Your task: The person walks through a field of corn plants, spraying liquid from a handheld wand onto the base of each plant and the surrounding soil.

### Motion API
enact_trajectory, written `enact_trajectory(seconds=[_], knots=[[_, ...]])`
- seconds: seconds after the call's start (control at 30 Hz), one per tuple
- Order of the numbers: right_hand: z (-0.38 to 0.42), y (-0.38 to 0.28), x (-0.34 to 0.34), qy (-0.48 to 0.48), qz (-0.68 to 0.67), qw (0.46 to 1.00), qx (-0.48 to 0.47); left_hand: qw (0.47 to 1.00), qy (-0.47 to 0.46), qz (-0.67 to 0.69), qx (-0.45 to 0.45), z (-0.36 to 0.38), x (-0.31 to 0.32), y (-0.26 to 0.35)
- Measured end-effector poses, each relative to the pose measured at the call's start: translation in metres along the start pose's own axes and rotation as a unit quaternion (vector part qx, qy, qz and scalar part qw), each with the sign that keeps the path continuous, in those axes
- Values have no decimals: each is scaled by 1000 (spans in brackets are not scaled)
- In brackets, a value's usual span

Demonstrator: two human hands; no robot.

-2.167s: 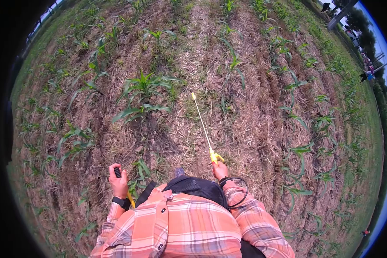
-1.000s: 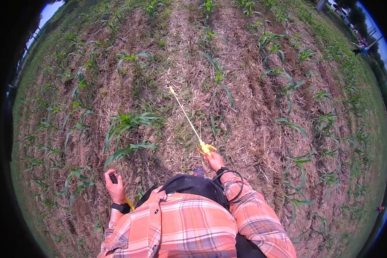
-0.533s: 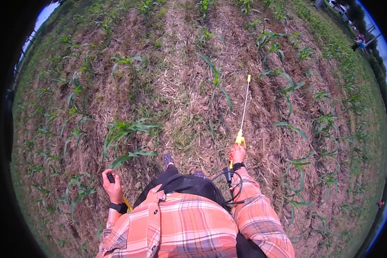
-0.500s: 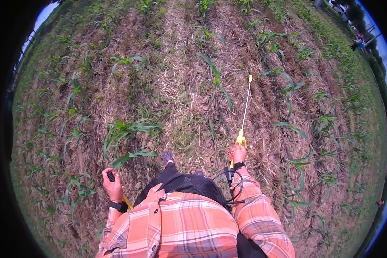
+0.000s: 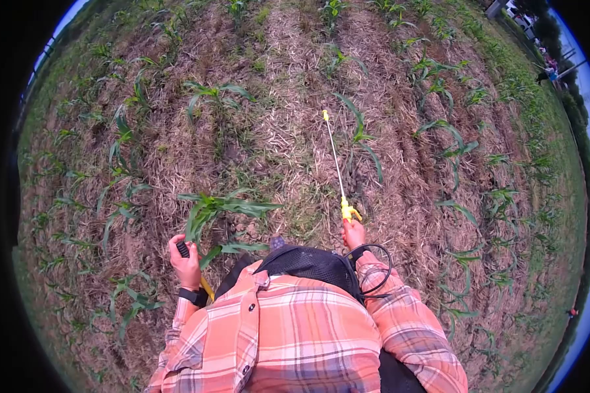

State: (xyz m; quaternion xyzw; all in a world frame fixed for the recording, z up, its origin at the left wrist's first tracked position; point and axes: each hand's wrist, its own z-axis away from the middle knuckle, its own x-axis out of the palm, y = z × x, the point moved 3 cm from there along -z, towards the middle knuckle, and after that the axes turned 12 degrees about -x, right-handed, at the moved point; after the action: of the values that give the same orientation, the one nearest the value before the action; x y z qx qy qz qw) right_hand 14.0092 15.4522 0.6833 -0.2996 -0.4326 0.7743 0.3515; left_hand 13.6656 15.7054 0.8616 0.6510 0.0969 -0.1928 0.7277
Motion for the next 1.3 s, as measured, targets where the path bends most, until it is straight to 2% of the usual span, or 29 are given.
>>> enact_trajectory(seconds=[0.07,0.1,0.17,0.23,0.33,0.37,0.43,0.47,0.5,0.53,0.57,0.63,0.7,0.77,0.83,0.93,0.97,1.03,1.13,1.17,1.23,1.3], knots=[[0,-9,20,-52,3,999,-3,999,11,-17,33,-16,-5,-14],[1,-13,31,-62,55,997,-12,999,11,-16,33,-20,-6,-11],[0,-21,50,-126,105,985,-50,1000,6,0,-3,-27,-6,-5],[-3,-32,63,-157,201,955,-150,1000,0,4,-9,-33,-6,-2],[-1,-59,82,-226,246,931,-150,1000,-10,14,-19,-42,-4,-1],[-8,-56,87,-250,275,909,-190,999,-11,18,-25,-43,-3,-1],[-7,-74,99,-309,300,883,-186,999,-12,28,-41,-48,-2,0],[-12,-75,102,-331,295,863,-243,999,-4,15,-29,-52,-2,-3],[-15,-78,106,-337,284,859,-261,1000,4,2,-18,-56,-1,-7],[-20,-78,110,-362,307,845,-247,998,30,-32,34,-62,-1,-7],[-28,-79,112,-385,331,830,-233,1000,13,8,-11,-63,-1,-11],[-41,-82,117,-397,301,834,-238,998,23,33,-54,-63,6,10],[-64,-73,116,-383,306,837,-244,999,43,-12,-15,-76,11,7],[-93,-57,111,-359,255,866,-238,997,30,6,-68,-85,26,20],[-116,-57,100,-319,224,896,-213,992,78,-90,40,-110,42,-1],[-143,-82,73,-207,221,935,-185,996,39,-70,30,-126,79,37],[-160,-79,65,-200,195,952,-128,996,36,-67,38,-131,90,51],[-168,-112,43,-134,186,967,-113,994,45,-74,63,-141,115,75],[-194,-118,15,-73,79,989,-105,993,33,-81,79,-159,140,88],[-200,-120,8,-58,-45,995,-69,994,29,-83,72,-165,150,92],[-219,-119,-13,-7,17,999,-48,995,12,-74,58,-170,164,109],[-236,-114,-28,40,-62,997,-26,994,8,-94,61,-180,172,106]])
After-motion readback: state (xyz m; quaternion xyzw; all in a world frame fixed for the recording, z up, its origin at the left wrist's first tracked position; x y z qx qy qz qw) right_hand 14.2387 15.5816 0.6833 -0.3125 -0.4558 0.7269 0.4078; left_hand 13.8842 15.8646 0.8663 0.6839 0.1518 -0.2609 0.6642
